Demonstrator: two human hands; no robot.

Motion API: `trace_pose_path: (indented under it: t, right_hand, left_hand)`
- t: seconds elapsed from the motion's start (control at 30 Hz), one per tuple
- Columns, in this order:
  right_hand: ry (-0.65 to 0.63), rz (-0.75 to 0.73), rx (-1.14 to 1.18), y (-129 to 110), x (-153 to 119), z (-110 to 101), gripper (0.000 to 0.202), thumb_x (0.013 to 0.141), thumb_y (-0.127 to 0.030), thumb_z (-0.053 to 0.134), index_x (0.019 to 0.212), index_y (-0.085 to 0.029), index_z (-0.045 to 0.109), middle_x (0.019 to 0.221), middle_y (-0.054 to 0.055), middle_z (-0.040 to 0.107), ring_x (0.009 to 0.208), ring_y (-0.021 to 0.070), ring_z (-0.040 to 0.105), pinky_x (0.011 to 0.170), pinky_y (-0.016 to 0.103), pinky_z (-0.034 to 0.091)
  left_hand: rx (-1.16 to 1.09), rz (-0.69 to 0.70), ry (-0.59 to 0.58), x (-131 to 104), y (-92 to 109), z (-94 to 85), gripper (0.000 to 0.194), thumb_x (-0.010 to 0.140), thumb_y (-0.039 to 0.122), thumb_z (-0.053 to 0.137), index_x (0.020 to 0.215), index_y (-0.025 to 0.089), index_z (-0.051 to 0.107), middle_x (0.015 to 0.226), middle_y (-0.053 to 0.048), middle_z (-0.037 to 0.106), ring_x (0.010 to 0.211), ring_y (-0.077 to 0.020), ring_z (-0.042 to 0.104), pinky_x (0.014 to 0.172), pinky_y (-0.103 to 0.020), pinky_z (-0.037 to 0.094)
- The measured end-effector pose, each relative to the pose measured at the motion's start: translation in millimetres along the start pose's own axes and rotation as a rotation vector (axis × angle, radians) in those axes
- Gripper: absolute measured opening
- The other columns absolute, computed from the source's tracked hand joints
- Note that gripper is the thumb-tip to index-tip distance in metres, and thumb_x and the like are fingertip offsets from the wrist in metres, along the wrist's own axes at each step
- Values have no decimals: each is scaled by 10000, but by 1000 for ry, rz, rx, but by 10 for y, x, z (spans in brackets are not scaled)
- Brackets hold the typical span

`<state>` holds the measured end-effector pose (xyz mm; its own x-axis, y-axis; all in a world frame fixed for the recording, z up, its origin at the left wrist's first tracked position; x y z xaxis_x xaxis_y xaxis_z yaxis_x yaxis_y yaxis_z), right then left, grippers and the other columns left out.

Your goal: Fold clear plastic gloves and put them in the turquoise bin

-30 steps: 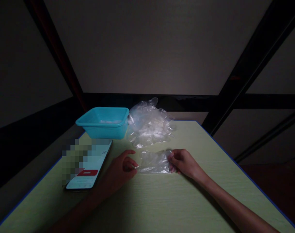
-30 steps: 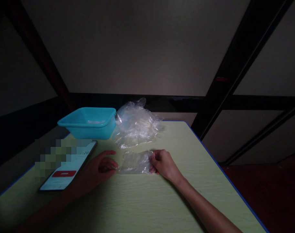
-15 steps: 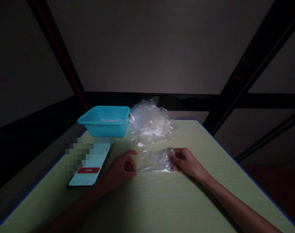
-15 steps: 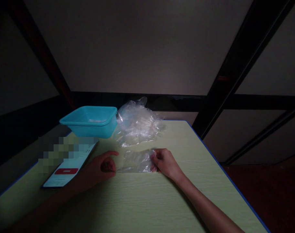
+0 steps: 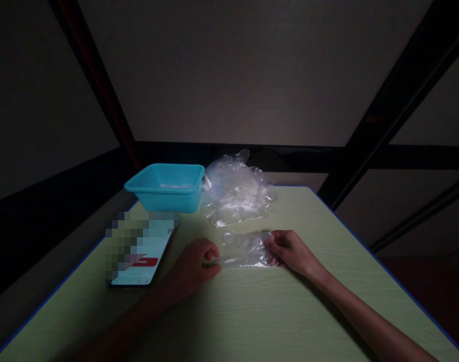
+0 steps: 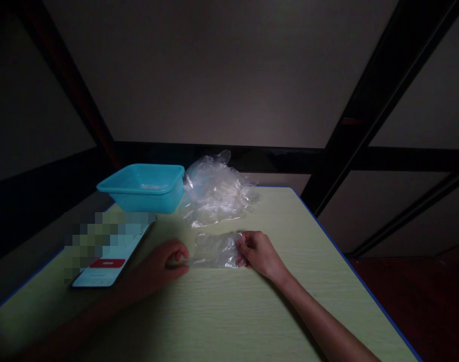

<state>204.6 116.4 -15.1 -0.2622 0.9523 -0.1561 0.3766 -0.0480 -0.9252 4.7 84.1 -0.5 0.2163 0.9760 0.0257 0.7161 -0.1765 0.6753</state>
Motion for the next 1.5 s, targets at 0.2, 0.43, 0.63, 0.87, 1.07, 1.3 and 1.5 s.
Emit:
trace_pose_path:
  t: [0.2,0.43,0.63,0.87,1.07,1.3,1.5]
  right_hand:
    - [-5,-22,1,1,9,8,240,736,-358,536,572,-192,478,445,-10,579,374,112,528,354,200,379]
    - [-4,-38,-3,-29,-1,8,248,747,-357,533,570,-192,478,449,-4,582,376,109,524,357,199,380]
    - [4,-22,-13,-14,-3,8,198,739,-315,508,587,-191,482,463,-4,584,387,111,535,361,198,380]
    - [12,-18,-43,-18,-24,-5,207,748,-312,495,578,-195,479,458,-3,580,394,118,536,369,204,378]
    - [22,-50,-88,-42,-25,-17,216,757,-307,485,572,-195,486,455,6,586,380,120,518,362,208,353]
    - [112,-136,-182,-119,-66,-68,148,737,-250,463,601,-199,487,446,-2,571,384,123,507,377,211,342]
    - [151,-184,-217,-152,-85,-98,114,732,-273,478,667,-187,517,481,5,573,408,127,507,398,221,355]
  left_hand:
    - [-41,84,8,1,116,42,83,629,115,490,616,193,467,710,-1,523,740,-184,520,682,-282,390]
    - [-189,18,-86,-19,77,70,86,625,144,484,686,200,459,639,36,539,626,-143,518,588,-235,386]
    - [-321,-63,-153,-32,-13,97,353,605,173,522,950,188,450,628,70,524,557,-120,456,530,-222,344]
    - [-396,-113,-159,-26,-80,78,409,608,195,543,999,182,424,626,71,532,572,-132,489,530,-232,351]
    - [-411,-128,-160,-47,-81,92,456,605,221,547,1034,173,400,626,70,528,590,-144,496,546,-247,354]
    - [-427,-154,-171,-68,-92,122,477,620,220,551,1063,183,378,622,79,531,601,-147,526,556,-251,365]
    - [-458,-151,-175,-86,-54,129,498,549,168,566,1016,191,394,636,68,585,538,-120,476,511,-225,337]
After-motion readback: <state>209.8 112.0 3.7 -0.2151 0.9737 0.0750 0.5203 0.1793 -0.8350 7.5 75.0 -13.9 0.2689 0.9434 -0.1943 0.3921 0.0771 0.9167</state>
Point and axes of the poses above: each hand's wrist, its own x-axis towards the middle knuckle, its own z-axis out of the palm, y = z × x, the point moved 8 cm from there along x, towards the middle knuckle
